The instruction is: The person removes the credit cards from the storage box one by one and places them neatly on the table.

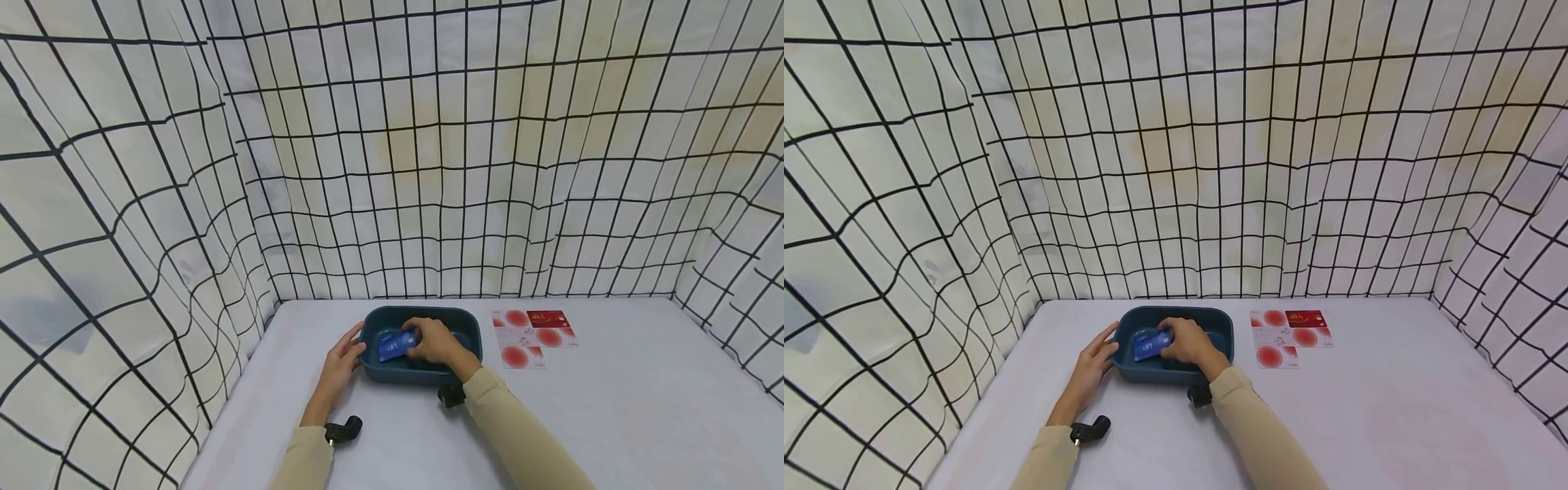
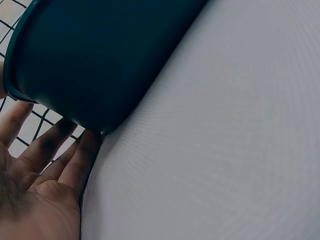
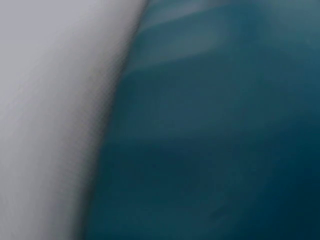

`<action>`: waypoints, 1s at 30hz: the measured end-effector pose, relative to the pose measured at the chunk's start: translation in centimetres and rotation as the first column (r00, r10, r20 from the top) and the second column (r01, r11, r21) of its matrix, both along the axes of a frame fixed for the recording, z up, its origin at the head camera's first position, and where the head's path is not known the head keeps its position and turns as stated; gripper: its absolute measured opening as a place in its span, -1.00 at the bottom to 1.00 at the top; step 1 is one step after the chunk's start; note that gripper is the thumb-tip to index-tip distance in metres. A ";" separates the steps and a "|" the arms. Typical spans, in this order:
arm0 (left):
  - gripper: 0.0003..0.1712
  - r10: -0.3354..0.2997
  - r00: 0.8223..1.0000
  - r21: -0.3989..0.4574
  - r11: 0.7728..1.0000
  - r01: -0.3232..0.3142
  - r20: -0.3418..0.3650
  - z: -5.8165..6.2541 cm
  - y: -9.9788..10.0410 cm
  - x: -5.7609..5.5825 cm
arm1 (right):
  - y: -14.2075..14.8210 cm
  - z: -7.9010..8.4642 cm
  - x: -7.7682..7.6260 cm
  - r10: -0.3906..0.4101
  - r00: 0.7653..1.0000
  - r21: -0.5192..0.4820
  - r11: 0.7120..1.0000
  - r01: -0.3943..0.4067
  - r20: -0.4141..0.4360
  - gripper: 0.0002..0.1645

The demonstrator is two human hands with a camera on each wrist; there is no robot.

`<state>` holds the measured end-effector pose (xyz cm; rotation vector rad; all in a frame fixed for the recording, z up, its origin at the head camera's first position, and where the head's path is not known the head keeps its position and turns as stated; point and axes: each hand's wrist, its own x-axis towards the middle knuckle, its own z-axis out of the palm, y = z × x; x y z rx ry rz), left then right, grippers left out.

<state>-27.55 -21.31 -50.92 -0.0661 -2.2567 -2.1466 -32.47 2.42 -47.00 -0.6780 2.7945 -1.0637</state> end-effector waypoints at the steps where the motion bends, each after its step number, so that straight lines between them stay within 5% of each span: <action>1: -0.44 0.000 1.000 0.001 1.000 0.000 -0.002 0.0 0.0 0.0 | 0.0 0.0 0.0 0.001 1.000 -0.005 1.000 -0.001 0.000 -0.38; 30: -0.44 -0.012 1.000 -0.011 1.000 0.012 -0.020 0.0 -0.1 0.2 | 0.1 0.3 0.2 0.032 0.999 -0.139 0.990 -0.035 -0.027 -0.34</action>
